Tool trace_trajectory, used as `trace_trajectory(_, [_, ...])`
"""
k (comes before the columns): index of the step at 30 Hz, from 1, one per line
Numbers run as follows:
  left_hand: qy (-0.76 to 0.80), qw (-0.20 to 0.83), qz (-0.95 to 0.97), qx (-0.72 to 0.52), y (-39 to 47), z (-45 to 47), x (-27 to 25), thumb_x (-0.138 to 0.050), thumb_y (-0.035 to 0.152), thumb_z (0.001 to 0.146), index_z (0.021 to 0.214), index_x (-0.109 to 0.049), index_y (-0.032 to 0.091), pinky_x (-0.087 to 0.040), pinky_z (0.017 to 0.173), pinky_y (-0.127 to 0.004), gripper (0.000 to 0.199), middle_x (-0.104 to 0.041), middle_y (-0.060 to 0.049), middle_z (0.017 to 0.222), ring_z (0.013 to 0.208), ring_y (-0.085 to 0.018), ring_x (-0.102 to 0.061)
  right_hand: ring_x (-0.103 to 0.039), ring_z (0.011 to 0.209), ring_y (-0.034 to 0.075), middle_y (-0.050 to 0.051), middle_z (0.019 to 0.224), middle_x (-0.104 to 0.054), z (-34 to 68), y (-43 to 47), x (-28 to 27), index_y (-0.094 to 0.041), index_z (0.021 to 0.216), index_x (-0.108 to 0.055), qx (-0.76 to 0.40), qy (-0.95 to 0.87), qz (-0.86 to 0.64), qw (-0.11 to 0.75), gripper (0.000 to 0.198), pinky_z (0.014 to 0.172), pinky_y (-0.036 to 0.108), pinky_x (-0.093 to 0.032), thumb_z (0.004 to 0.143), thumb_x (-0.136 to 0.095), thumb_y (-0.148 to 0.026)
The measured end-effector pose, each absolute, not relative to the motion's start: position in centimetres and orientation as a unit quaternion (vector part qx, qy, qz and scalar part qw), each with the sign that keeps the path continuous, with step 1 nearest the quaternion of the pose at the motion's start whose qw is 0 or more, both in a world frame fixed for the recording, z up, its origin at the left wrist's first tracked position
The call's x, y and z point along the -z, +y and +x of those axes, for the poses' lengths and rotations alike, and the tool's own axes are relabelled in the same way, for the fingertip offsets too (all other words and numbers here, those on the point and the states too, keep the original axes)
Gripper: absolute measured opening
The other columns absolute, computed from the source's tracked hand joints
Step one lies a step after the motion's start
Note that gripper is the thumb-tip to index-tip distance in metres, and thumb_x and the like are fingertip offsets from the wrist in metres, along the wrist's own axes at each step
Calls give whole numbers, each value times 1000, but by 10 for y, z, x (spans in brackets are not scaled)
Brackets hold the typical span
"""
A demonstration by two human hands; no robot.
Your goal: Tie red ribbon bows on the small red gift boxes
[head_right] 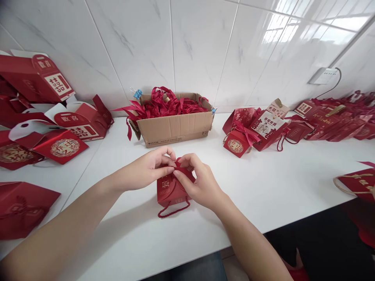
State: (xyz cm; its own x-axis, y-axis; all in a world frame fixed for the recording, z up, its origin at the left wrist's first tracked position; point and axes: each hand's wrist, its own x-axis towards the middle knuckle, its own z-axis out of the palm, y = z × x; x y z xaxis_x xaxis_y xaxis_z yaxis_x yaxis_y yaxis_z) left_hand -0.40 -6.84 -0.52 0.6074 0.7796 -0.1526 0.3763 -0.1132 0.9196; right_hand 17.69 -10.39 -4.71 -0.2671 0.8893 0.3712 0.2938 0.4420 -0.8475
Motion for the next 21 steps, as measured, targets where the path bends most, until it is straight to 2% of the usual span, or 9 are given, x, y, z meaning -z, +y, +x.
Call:
trace_trajectory(8, [414, 558, 702, -156, -69, -5, 1, -51, 25, 86, 107, -47, 21, -43, 62, -26, 22, -65, 0, 82, 71, -14, -58, -57, 80, 15, 3, 88, -58, 179, -103, 47, -23, 93, -48, -320, -745, -392, 435, 5, 71, 30, -49, 90, -51, -22])
trace_trajectory(10, [427, 552, 696, -166, -70, -3, 1, -52, 25, 85, 109, -47, 21, -42, 60, -26, 25, -66, 0, 82, 67, -13, -57, -56, 82, 17, 4, 89, -56, 180, -103, 46, -23, 90, -48, -275, -766, -382, 438, 9, 72, 32, -50, 86, -56, -23])
trace_trajectory(14, [451, 553, 669, -206, -71, -1, 2, -56, 23, 81, 114, -46, 20, -43, 60, -26, 36, -69, -1, 80, 67, -14, -59, -56, 87, 20, 6, 94, -51, 179, -103, 49, -21, 72, -53, -158, -792, -384, 447, 19, 70, 35, -52, 75, -70, -28])
trace_trajectory(21, [493, 527, 649, -242, -69, 1, 5, -62, 21, 75, 129, -40, 19, -46, 63, -27, 59, -71, -1, 79, 70, -16, -61, -56, 86, 23, 9, 92, -56, 168, -105, 59, -23, 68, -66, 6, -762, -437, 478, 13, 73, 42, -53, 81, -66, -24])
